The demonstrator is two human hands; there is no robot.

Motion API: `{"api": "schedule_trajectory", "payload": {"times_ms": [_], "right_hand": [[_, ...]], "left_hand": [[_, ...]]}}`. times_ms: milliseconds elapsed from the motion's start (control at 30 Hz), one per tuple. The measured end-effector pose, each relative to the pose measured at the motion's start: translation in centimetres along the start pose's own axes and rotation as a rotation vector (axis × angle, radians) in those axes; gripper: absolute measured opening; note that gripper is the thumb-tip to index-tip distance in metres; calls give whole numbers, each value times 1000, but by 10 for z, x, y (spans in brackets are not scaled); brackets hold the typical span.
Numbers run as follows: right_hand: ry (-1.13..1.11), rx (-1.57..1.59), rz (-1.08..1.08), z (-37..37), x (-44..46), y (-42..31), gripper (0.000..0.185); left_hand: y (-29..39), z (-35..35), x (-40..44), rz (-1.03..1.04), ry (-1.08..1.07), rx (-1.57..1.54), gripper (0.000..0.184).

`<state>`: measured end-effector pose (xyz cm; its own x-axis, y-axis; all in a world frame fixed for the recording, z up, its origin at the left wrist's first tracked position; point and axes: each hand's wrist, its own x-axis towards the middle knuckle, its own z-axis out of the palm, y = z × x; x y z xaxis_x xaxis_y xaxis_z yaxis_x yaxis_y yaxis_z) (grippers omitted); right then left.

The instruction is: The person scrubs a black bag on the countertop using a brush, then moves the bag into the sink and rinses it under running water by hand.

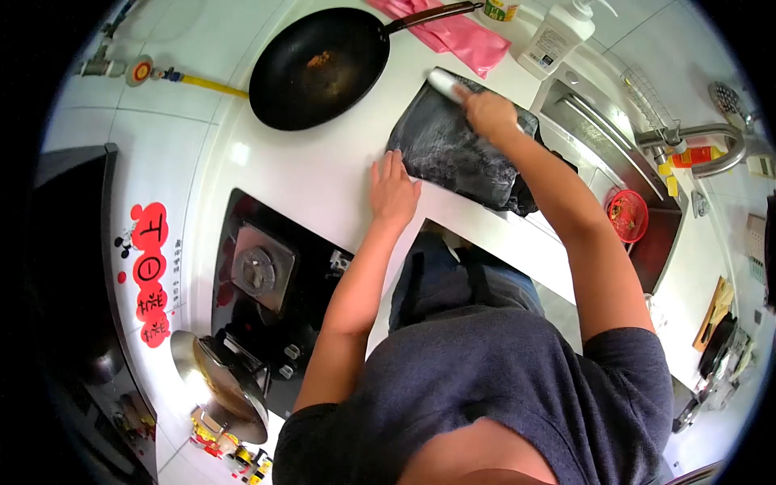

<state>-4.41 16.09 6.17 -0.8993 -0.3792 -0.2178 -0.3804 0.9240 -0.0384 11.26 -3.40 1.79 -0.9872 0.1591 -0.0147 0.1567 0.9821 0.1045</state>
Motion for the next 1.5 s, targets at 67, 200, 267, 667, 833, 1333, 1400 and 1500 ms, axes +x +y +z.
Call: {"api": "schedule_trajectory", "payload": {"times_ms": [67,200,267,667,833,1333,1400,1500], "right_hand": [[-92,-143,-144,4,-26,-28,47],[-111,-42,-160,4,-30,-26,47],[24,51,38,2,6,5,42],[95,167,187,3,0,26,38],[90,219,189,14,-8,9,45],[88,321,305,19,-38,38,53],[86,318,305,21,-34,43,51],[80,348,383,26,-79,81,51]], "left_hand": [[-4,0,13,2,-83,-52,48],[-10,1,25,54,-124,-51,42],[-11,1,28,61,-99,-74,40],[8,-33,90,25,-283,76,37],[19,-19,164,276,-284,197,104],[52,-15,213,263,-589,498,145],[53,-11,218,274,-610,545,145],[49,-12,218,267,-593,509,145]]}}
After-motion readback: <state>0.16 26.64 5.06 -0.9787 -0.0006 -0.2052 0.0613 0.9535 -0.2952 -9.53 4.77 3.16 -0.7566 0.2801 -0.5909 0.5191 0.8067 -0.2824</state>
